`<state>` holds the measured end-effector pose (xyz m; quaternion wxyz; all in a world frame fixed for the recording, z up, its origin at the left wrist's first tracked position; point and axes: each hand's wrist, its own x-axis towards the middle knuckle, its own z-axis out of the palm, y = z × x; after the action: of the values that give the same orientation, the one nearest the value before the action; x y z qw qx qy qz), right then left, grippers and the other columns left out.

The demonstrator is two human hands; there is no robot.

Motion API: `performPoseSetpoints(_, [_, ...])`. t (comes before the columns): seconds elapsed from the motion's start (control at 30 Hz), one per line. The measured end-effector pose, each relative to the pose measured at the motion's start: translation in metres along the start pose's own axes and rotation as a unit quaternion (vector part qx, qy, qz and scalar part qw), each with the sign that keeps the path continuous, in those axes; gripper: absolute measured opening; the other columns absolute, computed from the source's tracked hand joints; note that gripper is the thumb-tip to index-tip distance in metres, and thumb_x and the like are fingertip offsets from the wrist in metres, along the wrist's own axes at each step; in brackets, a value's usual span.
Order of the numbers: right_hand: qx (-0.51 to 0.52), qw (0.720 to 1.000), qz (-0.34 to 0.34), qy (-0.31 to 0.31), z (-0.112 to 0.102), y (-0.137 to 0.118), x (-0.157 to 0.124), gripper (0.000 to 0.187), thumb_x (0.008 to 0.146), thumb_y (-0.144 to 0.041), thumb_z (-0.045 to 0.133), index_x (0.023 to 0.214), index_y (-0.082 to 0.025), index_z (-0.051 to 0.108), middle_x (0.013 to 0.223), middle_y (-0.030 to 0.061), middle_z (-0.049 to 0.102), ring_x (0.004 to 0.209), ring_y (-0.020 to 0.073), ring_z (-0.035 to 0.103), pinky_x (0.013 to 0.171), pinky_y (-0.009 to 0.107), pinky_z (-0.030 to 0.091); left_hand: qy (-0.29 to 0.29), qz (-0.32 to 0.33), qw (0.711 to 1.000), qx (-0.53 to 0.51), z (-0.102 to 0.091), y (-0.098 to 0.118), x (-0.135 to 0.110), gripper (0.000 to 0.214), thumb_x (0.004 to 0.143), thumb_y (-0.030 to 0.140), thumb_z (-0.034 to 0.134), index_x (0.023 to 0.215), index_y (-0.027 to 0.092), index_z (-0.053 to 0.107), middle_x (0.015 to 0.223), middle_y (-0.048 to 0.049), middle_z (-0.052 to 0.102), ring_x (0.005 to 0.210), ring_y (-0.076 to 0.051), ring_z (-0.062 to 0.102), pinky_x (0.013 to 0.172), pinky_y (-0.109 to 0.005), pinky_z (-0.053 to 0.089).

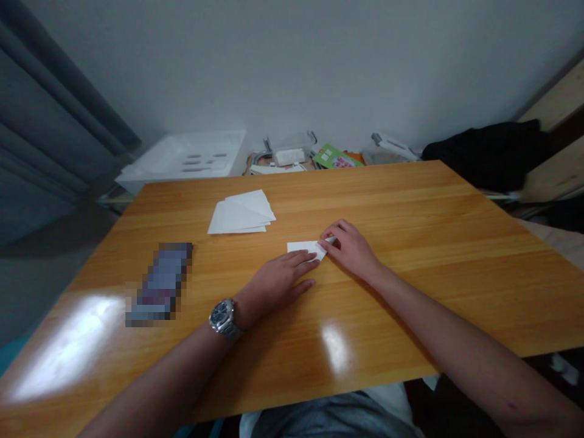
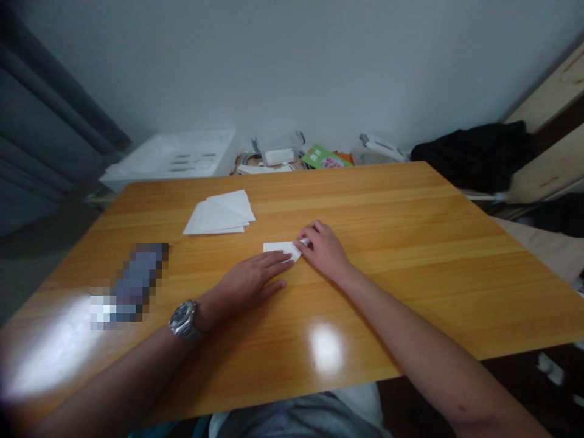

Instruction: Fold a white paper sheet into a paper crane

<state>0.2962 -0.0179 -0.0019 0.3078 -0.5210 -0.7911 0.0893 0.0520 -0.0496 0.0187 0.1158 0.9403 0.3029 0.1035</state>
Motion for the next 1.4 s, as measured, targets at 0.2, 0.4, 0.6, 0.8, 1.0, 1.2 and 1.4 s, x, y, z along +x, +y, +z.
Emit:
performPoseSetpoints(0.2, [-0.011,0.998,-0.067,-0.017,-0.015,-0.001,-0.004,0.028,0.098,-0.037,0.059,0.119,-0.023,0.071,0.113,0.0111,0.058,0.109,0.0269,0.054,0.098,0.042,0.046,0.013,-0.026,1.0,0.01,0.003,-0.007,0.0,0.05,0.103,0.043,0.048,0.148,0.023,0.048,0.154,-0.0076,0.049,0.142,-0.024,0.046,0.12,-0.041,0.038])
performPoseSetpoints(0.4, [-0.018,0.982,-0.127,-0.136,-0.025,-0.005,-0.007,0.039,0.102,-0.042,0.053,0.136,-0.027,0.063,0.105,0.0092,0.059,0.099,0.0239,0.055,0.091,0.039,0.048,0.013,-0.054,0.998,0.022,0.0,-0.015,-0.002,0.052,0.103,0.045,0.048,0.148,0.021,0.048,0.154,-0.0101,0.049,0.142,-0.024,0.046,0.121,-0.042,0.036])
performPoseSetpoints(0.6, [-0.077,0.969,-0.138,-0.191,-0.028,-0.007,-0.006,0.046,0.102,-0.045,0.05,0.145,-0.032,0.055,0.104,0.0088,0.06,0.096,0.0247,0.054,0.088,0.039,0.047,0.01,-0.045,0.999,0.02,-0.002,-0.013,-0.002,0.052,0.104,0.045,0.045,0.15,0.021,0.046,0.154,-0.0096,0.049,0.142,-0.024,0.045,0.121,-0.041,0.035])
performPoseSetpoints(0.8, [-0.115,0.963,-0.142,-0.198,-0.027,-0.007,-0.007,0.05,0.101,-0.05,0.049,0.148,-0.033,0.053,0.102,0.0096,0.059,0.094,0.0256,0.051,0.086,0.04,0.045,0.015,-0.042,0.999,0.022,0.0,-0.014,-0.002,0.051,0.103,0.043,0.046,0.15,0.021,0.046,0.155,-0.0091,0.048,0.143,-0.024,0.045,0.121,-0.041,0.036])
performPoseSetpoints(1.0, [-0.142,0.969,-0.1,-0.177,-0.025,0.0,-0.007,0.043,0.106,-0.046,0.038,0.144,-0.04,0.056,0.097,0.0076,0.059,0.089,0.024,0.05,0.085,0.038,0.041,0.012,-0.045,0.999,0.024,0.0,-0.014,-0.003,0.05,0.104,0.044,0.045,0.149,0.023,0.047,0.155,-0.0085,0.048,0.143,-0.024,0.044,0.121,-0.04,0.036])
performPoseSetpoints(1.2, [-0.162,0.976,-0.051,-0.138,-0.019,0.013,-0.004,0.043,0.106,-0.042,0.038,0.146,-0.038,0.054,0.1,0.0092,0.059,0.089,0.0256,0.051,0.082,0.038,0.041,0.008,-0.045,0.999,0.019,0.0,-0.014,-0.003,0.05,0.104,0.044,0.045,0.149,0.022,0.046,0.158,-0.0083,0.045,0.145,-0.024,0.042,0.122,-0.041,0.035])
performPoseSetpoints(1.4, [-0.194,0.975,-0.022,-0.102,-0.015,0.019,0.0,0.044,0.106,-0.04,0.037,0.146,-0.034,0.055,0.098,0.0106,0.06,0.086,0.026,0.053,0.081,0.038,0.043,0.007,-0.046,0.999,0.019,0.001,-0.014,-0.003,0.05,0.104,0.044,0.045,0.149,0.023,0.046,0.158,-0.0081,0.045,0.145,-0.023,0.042,0.122,-0.041,0.034])
